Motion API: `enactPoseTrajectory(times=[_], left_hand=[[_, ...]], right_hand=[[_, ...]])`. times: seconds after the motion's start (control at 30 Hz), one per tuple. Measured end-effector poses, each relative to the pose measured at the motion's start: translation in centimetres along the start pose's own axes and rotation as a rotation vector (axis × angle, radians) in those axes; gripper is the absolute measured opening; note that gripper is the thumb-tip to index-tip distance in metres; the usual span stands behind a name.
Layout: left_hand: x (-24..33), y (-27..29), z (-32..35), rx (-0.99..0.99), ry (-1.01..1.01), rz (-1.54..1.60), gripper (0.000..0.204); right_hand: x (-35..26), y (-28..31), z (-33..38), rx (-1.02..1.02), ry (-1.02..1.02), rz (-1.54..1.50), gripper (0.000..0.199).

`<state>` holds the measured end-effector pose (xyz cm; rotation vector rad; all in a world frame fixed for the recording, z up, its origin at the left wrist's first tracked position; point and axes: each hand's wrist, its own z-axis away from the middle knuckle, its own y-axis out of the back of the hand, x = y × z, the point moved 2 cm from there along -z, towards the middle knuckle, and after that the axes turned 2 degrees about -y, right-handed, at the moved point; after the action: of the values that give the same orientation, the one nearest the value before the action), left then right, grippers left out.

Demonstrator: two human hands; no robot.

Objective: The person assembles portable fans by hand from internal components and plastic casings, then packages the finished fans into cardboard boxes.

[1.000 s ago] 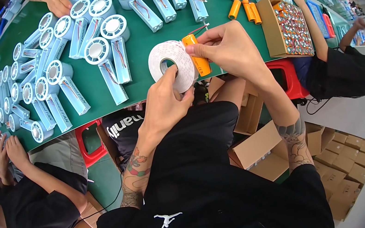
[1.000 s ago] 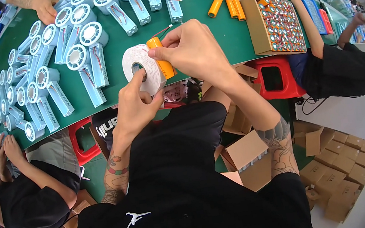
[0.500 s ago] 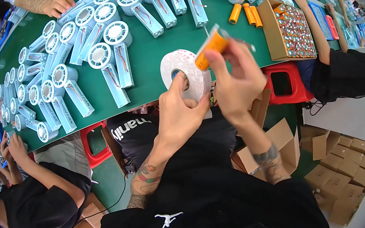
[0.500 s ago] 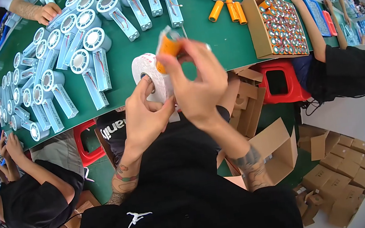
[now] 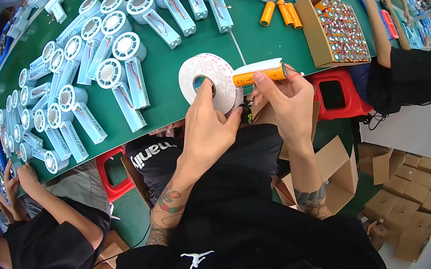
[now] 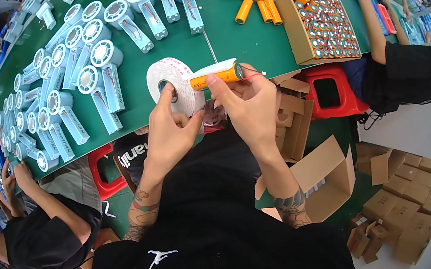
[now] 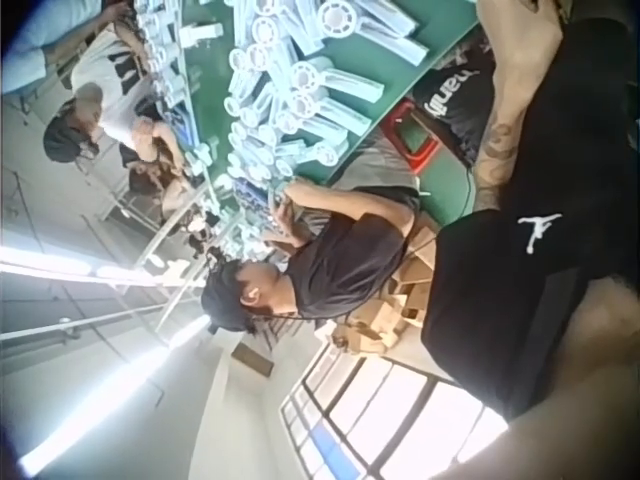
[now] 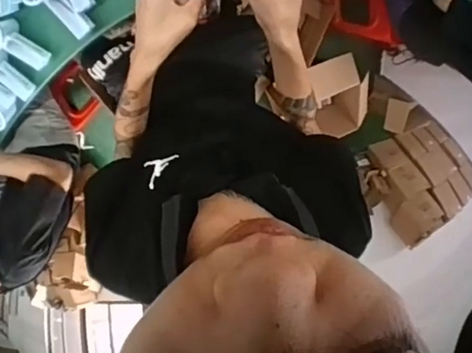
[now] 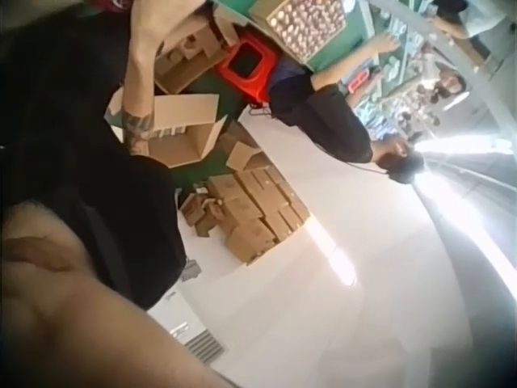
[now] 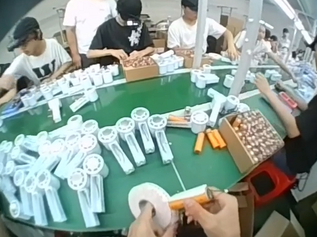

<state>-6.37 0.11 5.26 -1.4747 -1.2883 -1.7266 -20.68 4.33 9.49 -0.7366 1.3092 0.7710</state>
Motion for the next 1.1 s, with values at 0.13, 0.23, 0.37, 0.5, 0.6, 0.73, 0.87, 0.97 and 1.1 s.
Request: enactPoseTrajectory(times=[0.13, 0.23, 0.37, 0.5, 0.6, 0.73, 0.87, 0.97, 1.1], left_hand=[[0.3, -0.9, -0.8, 0.045, -0.071, -0.115, 0.042], [0.4, -1.6, -1.6, 0.084, -0.085, -0.179, 0.041], [0.1, -2.0, -2.5, 0.026, -0.200, -0.172, 0.034], [1.3, -2.7, -3.0, 0.081, -0.199, -0.125, 0.032], [2.0, -2.5, -3.0, 0.111, -0.189, -0.109, 0.031], [2.7, -2.8, -3.1, 0.144, -0.204, -0.072, 0.030], [3.0, -3.4, -3.1, 0.112, -0.266, -0.028, 0.029], [1.1, -5.2, -2.3, 0.015, -0.261, 0.005, 0.028], [0.6, -7.6, -5.2, 0.067, -0.363, -0.126, 0.028]], right_hand=[[-0.4, 1.0, -0.4, -0.041, -0.101, 0.075, 0.019], [-0.5, 1.6, -0.5, -0.064, -0.150, 0.149, 0.018], [0.3, 2.5, -0.6, 0.064, -0.003, 0.103, 0.017], [1.9, 2.4, -1.1, 0.226, 0.396, 0.171, 0.018], [2.0, 1.6, -1.1, 0.303, 0.525, 0.178, 0.019], [1.2, 1.1, -0.8, 0.421, 0.495, 0.138, 0.019], [1.5, 2.5, -1.7, 0.599, 0.646, 0.306, 0.019], [-3.4, 5.2, -5.4, 0.944, 0.597, 0.161, 0.024], [-4.3, 6.8, -4.9, 0.560, 0.635, 0.007, 0.032]])
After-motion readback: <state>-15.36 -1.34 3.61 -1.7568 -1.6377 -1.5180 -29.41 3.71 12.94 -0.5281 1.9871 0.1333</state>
